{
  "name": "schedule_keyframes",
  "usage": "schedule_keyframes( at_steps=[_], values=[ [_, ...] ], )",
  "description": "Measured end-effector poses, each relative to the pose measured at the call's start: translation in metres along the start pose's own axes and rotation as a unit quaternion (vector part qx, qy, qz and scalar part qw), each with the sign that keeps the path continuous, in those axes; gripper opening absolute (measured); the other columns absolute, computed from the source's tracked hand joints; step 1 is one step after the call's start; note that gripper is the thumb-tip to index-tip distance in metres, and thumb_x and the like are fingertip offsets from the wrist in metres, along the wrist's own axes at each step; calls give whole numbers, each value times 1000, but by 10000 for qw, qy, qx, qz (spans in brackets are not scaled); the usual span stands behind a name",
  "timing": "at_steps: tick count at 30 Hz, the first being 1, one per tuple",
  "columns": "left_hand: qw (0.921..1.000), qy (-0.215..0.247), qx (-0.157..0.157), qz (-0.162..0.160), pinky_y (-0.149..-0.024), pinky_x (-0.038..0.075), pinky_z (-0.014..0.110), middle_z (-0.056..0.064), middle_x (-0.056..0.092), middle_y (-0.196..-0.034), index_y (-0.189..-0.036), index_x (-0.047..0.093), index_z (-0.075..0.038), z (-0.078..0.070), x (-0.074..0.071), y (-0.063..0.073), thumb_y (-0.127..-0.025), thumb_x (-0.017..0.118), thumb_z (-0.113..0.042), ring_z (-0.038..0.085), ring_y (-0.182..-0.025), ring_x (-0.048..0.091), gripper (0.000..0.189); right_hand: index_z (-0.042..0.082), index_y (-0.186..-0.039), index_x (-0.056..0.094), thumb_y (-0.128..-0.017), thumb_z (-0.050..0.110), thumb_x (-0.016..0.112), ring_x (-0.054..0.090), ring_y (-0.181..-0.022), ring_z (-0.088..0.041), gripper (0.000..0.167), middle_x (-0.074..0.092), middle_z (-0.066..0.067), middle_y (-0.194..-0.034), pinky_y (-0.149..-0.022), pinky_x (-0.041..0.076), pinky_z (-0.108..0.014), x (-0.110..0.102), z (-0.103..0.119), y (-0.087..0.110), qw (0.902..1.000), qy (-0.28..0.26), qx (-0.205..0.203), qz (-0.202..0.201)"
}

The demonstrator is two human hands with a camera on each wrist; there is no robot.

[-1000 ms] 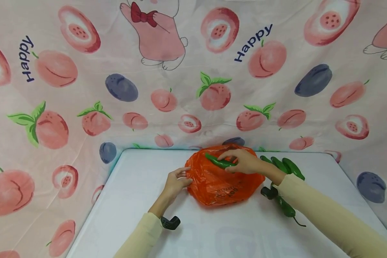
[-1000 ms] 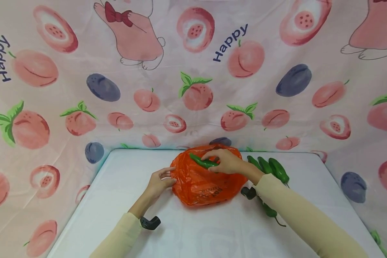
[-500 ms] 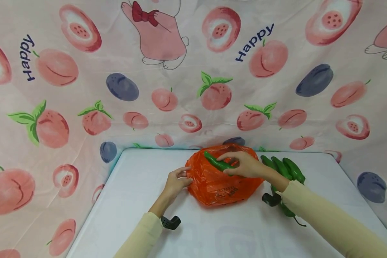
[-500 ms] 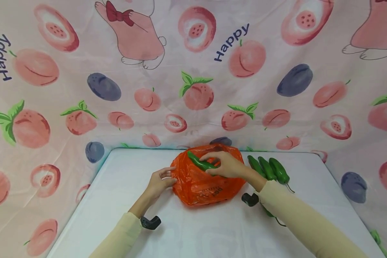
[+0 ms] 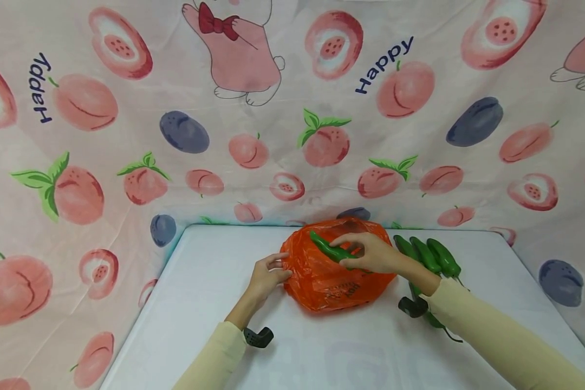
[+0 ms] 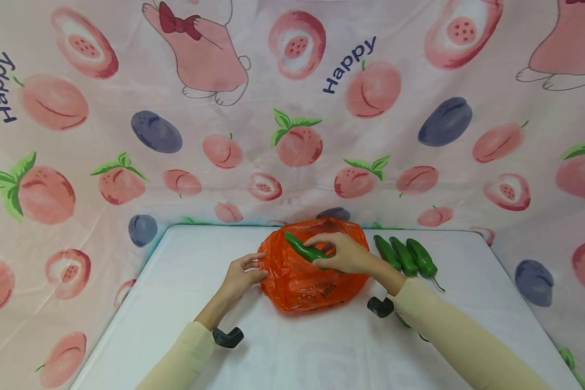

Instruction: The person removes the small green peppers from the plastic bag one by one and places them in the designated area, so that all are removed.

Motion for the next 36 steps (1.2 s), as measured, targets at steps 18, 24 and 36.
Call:
schedule_keyframes(
  at_steps=[18,24,36],
  values=[
    [10000,-47,-13,-10,-84,61,39,18,64,-113,-138,63,-6,2,0,-1,-93,71,0,20,-86,69,47,21,-131,69,-90,18,81,65,-109,-26,43,65,-3,-132,-85,58,-38,-17,-14,35,9993,144,95,-323],
    [10000,-17,-25,-47,-83,61,39,18,64,-112,-138,63,-6,1,-2,0,-92,71,0,20,-85,70,46,19,-132,68,-91,21,81,65,-108,-25,43,66,-3,-129,-83,58,-37,-27,-16,51,9982,298,-47,-523],
    [10000,-7,-68,-12,-84,61,41,18,63,-115,-139,62,-7,2,-3,-1,-93,72,0,21,-85,71,47,19,-132,68,-89,19,82,66,-97,-21,46,68,-5,-124,-79,59,-33,-51,-32,100,9942,434,378,-914]
  ],
)
Point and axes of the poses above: each hand's wrist, its own y-axis away from the middle knuckle, its own x-axis out of the palm, z = x × y, the point moved 7 cm from there along -y, towards the middle knuckle
